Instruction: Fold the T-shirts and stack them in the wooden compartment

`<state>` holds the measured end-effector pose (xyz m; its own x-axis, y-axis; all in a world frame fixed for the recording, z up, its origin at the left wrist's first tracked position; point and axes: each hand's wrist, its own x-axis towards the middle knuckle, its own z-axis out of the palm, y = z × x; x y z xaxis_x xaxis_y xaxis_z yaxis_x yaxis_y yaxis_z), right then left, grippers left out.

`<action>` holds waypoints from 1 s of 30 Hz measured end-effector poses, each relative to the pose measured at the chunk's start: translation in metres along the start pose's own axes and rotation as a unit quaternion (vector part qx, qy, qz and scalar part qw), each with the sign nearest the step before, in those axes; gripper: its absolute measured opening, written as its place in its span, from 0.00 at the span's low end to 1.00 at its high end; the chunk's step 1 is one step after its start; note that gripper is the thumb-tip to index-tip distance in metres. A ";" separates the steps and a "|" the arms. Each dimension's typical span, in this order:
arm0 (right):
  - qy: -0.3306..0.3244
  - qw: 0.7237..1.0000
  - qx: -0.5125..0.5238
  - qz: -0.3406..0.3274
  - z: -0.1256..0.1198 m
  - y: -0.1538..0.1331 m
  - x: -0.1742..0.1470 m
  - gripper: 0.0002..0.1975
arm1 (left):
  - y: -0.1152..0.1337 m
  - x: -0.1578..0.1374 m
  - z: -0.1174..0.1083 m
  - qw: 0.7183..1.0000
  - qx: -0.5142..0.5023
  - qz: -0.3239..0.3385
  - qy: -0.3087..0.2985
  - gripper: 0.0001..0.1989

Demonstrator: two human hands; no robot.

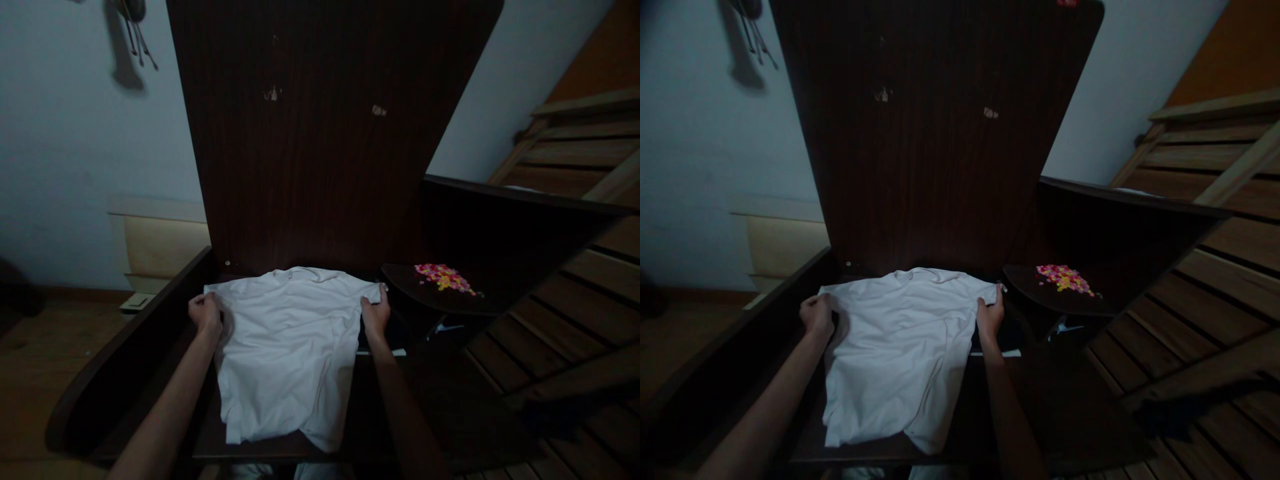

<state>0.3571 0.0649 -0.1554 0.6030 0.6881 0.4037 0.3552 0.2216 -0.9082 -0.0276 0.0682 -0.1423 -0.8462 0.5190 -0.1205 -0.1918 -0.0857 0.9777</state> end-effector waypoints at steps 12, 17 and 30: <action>-0.376 0.854 -0.220 -0.284 -0.012 0.002 -0.004 0.31 | -0.016 -0.016 -0.019 0.703 0.312 0.306 -0.562 0.18; -0.379 0.834 -0.257 -0.309 -0.017 -0.002 0.000 0.17 | -0.015 -0.001 -0.009 0.721 0.324 0.322 -0.520 0.18; -0.371 0.821 -0.285 -0.328 -0.019 -0.027 0.003 0.15 | -0.008 0.048 0.077 0.561 0.482 0.382 -0.554 0.18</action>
<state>0.3628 0.0479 -0.1271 -0.3773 0.8287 0.4133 0.8339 0.4982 -0.2376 -0.0283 0.1592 -0.1425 0.4335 0.8994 0.0559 0.8263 -0.4215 0.3737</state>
